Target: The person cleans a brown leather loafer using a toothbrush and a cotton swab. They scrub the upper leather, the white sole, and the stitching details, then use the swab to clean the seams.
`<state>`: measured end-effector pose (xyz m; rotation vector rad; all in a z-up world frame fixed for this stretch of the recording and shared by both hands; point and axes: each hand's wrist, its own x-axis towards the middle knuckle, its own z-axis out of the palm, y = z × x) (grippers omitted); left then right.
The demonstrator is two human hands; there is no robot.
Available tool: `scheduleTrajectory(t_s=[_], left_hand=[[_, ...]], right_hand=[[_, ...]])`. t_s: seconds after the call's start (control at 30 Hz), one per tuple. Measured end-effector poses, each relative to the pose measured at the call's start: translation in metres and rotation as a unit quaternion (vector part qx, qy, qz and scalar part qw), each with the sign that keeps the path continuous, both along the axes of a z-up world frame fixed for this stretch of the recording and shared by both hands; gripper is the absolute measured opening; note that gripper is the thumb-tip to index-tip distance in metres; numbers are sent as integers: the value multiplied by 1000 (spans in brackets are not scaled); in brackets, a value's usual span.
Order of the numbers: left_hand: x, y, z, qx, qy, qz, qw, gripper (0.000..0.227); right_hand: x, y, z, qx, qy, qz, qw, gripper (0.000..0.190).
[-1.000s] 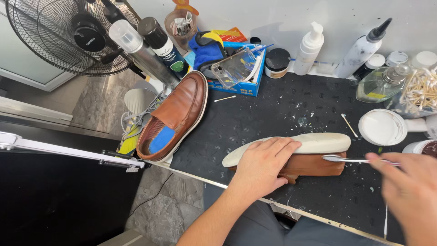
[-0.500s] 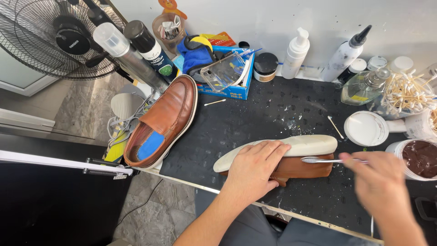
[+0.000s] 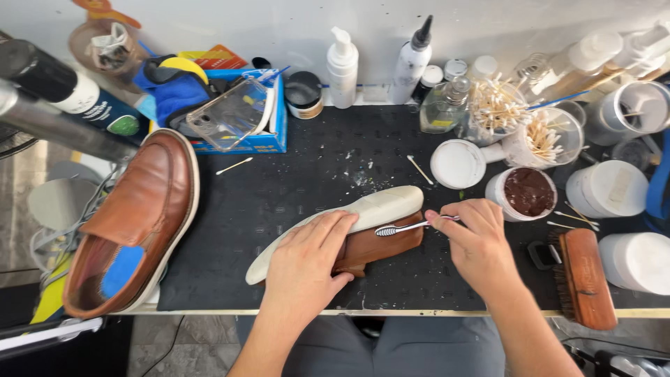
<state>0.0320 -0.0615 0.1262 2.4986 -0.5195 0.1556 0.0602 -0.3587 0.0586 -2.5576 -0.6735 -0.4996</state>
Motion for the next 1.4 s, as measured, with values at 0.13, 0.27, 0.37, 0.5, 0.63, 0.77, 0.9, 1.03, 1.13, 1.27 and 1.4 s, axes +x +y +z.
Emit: scheduleTrajectory(t_s=[0.13,0.27,0.37,0.5,0.63,0.77,0.9,1.03,1.13,1.27,1.4], left_hand=[[2,-2,-1,19,21,2,1000,93],[1,-2,-3,31,28,8,999,94],[-1,-4,-3,42,32,22,998,97],[-6,-11,-6,55,14,42,998,98],[-10,-17,-10,58,16,53,997,99],[-9,-20,-12,56,13,55,997,102],[-10,-19,-13,46,10,55,997,102],[-10,-19,-14,50,13,52,997,103],[-10,-20,-12,49,20,54,997,104],[-9,-21,-11,53,25,58,997,103],[-7,-22,-9,59,30,63,996,103]], right_hand=[[7,-17,26,-24,0,-43,999,31],[1,11,29,-14,-2,-15,1000,26],[-17,26,24,-7,27,34,999,31],[-36,7,23,10,69,-51,996,25],[-62,17,12,129,180,-169,960,19],[-88,59,-13,246,181,-106,946,12],[-84,62,-13,255,172,-168,936,14],[-81,67,-1,222,195,-260,919,20],[-85,77,-1,275,169,-102,941,17],[-86,71,-10,270,177,-209,923,13],[-88,66,-18,284,146,-165,933,10]])
